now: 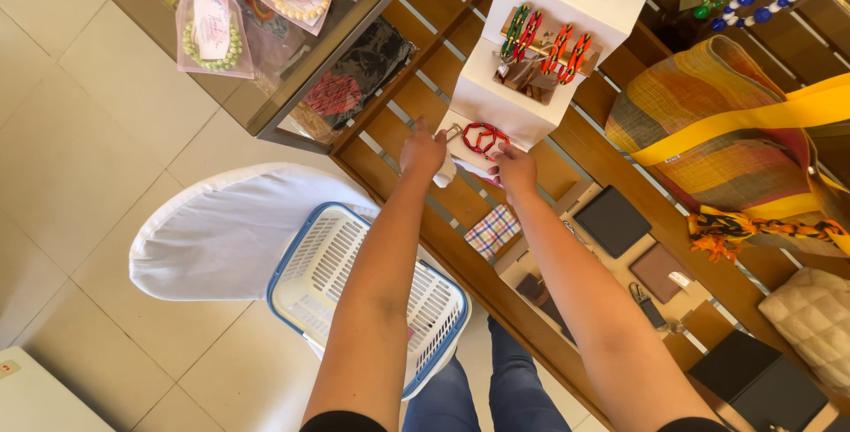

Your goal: The person is selecting small merchandise items and jewelry from a display shelf and placing them into a white basket.

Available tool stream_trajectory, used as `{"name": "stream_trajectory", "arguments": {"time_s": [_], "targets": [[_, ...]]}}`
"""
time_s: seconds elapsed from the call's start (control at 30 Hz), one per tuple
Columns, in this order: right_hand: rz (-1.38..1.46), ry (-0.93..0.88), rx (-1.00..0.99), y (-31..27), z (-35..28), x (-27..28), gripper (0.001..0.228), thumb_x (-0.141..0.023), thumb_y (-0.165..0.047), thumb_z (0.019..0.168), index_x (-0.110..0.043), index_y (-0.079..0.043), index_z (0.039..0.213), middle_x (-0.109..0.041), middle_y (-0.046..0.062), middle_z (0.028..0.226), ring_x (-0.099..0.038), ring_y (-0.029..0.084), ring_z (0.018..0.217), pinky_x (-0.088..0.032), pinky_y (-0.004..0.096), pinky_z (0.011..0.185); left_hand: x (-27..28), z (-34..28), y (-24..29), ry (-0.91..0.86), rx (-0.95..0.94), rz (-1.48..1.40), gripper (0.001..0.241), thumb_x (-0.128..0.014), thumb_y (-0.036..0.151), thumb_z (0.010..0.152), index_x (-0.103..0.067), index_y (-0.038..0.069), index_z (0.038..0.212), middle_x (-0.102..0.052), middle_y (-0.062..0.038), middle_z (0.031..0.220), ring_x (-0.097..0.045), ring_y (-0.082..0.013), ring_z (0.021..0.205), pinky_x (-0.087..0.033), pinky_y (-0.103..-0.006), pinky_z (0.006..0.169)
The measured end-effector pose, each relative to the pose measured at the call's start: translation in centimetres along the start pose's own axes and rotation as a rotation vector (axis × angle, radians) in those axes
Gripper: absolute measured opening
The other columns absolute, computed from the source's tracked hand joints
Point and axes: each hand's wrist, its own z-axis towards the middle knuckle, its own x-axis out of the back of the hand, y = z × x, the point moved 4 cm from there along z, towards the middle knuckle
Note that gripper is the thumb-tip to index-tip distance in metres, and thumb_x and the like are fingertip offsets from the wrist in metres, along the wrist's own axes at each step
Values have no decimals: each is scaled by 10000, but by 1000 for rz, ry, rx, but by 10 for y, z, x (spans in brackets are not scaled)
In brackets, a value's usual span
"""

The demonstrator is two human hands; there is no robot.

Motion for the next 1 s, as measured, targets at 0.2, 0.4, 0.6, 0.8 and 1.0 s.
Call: {"name": "stream_trajectory", "arguments": {"time_s": [0.2, 0.4, 0.6, 0.8, 1.0], "targets": [[106, -80, 19, 6, -87, 1, 379, -646, -166, 1003, -620, 28, 1328, -689, 137, 930, -710, 165, 693, -604, 240, 534, 18, -97, 2, 74, -158, -499, 588, -493, 434, 1039, -516, 15, 1451, -563, -348, 1390, -466, -501, 1373, -342, -588, 1188], [142, -221, -82, 10, -178, 17, 703, -725, -386, 985, -440, -42, 1527, -553, 131, 1269, -606, 193, 1034, -589, 318, 811, -37, -157, -57, 102, -52, -747, 431, -586, 480, 1014, -725, 149, 1253, -720, -222, 1146, -651, -373, 1168, -507, -472, 981], [356, -364, -159, 36, -204, 32, 434, -759, -277, 959, -580, -79, 1302, -687, 43, 1053, -727, 188, 882, -629, 362, 772, -30, -234, -66, -17, -103, -983, 377, -650, 351, 1024, -711, 50, 1241, -682, -104, 999, -590, -211, 938, -523, -338, 833], [352, -330, -20, 7, -251, 51, 263, -806, -177, 906, -618, -153, 1088, -649, -14, 868, -732, 171, 691, -629, 304, 573, -29, -268, -89, -115, -156, -916, 293, -688, 314, 999, -746, 85, 1172, -699, -48, 1011, -626, -151, 951, -543, -295, 806], [207, -262, 143, -15, -298, 73, 382, -850, -196, 871, -646, -118, 1185, -649, -27, 920, -689, 127, 773, -637, 315, 653, 18, -327, -64, 15, -294, -712, 368, -606, 187, 961, -680, 137, 1318, -668, -144, 1267, -619, -307, 1233, -496, -439, 1044]]}}
